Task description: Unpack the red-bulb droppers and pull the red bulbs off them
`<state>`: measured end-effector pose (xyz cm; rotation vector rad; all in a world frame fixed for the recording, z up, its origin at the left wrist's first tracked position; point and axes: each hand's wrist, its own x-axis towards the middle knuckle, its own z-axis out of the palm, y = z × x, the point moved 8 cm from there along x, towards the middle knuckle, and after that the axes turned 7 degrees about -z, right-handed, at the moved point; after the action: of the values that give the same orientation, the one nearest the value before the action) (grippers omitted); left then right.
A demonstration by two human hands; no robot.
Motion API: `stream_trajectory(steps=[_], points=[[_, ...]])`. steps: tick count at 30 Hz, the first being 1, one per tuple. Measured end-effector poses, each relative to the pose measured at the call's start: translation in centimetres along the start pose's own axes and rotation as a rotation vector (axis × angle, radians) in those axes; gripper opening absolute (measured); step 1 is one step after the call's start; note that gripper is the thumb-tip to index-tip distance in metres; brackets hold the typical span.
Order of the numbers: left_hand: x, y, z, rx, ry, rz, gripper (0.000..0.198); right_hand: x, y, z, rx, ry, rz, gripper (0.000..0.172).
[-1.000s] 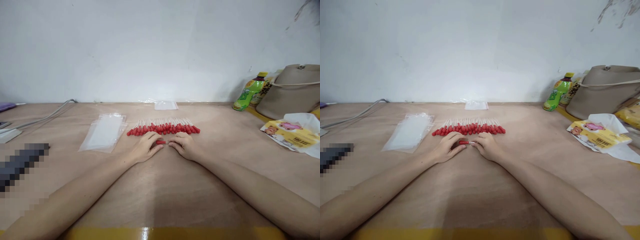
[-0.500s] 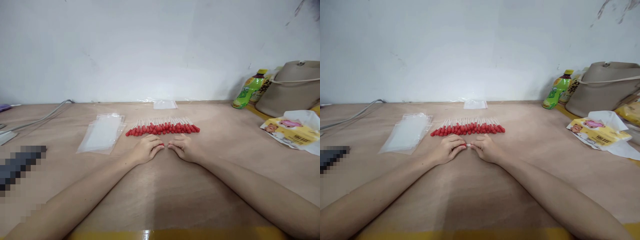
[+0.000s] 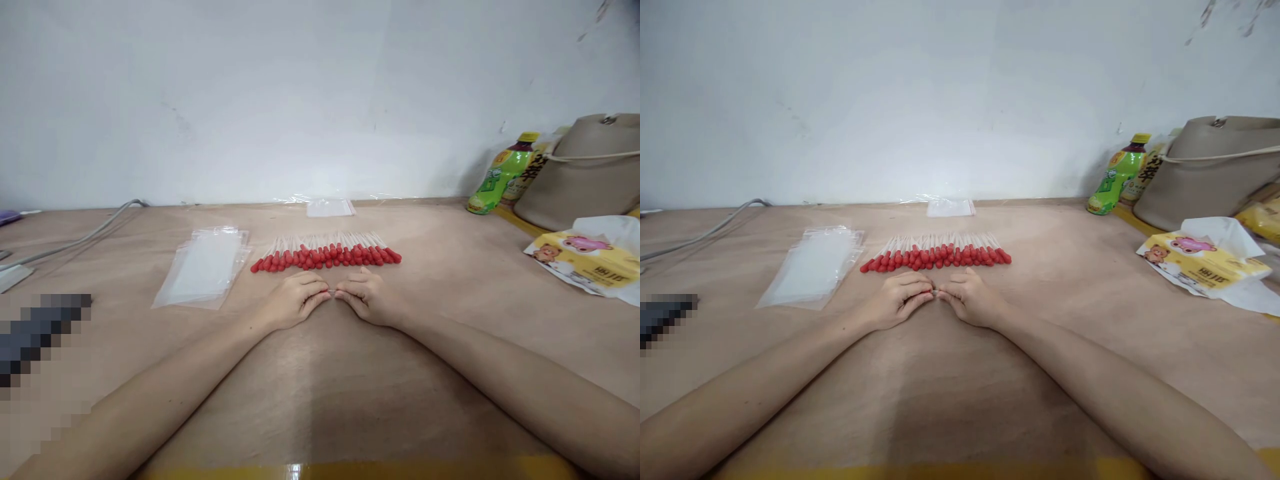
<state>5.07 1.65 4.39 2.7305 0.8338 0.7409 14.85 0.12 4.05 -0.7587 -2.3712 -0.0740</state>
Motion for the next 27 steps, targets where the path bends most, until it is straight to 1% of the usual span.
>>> stream_trajectory(steps=[7, 10, 13, 20, 27], points=[[-0.2, 0.1, -0.2, -0.03, -0.027, -0.022, 0.023, -0.1, -0.3, 0.0, -0.016, 0.009, -0.025, 0.031], [-0.4, 0.1, -0.3, -0.045, -0.007, -0.016, 0.022, -0.2, -0.5, -0.1, -0.036, 0.014, -0.044, 0.032], [-0.5, 0.0, -0.5, -0.06, 0.012, -0.01, 0.021, -0.3, -0.6, -0.3, -0.054, 0.04, -0.065, 0.03], [-0.7, -0.3, -0.5, -0.068, 0.003, -0.021, 0.02, -0.7, -1.0, -0.5, -0.109, 0.069, -0.118, 0.024], [-0.8, -0.3, -0.5, -0.063, 0.006, -0.024, 0.021, -0.9, -1.3, -0.8, -0.123, 0.089, -0.125, 0.023]])
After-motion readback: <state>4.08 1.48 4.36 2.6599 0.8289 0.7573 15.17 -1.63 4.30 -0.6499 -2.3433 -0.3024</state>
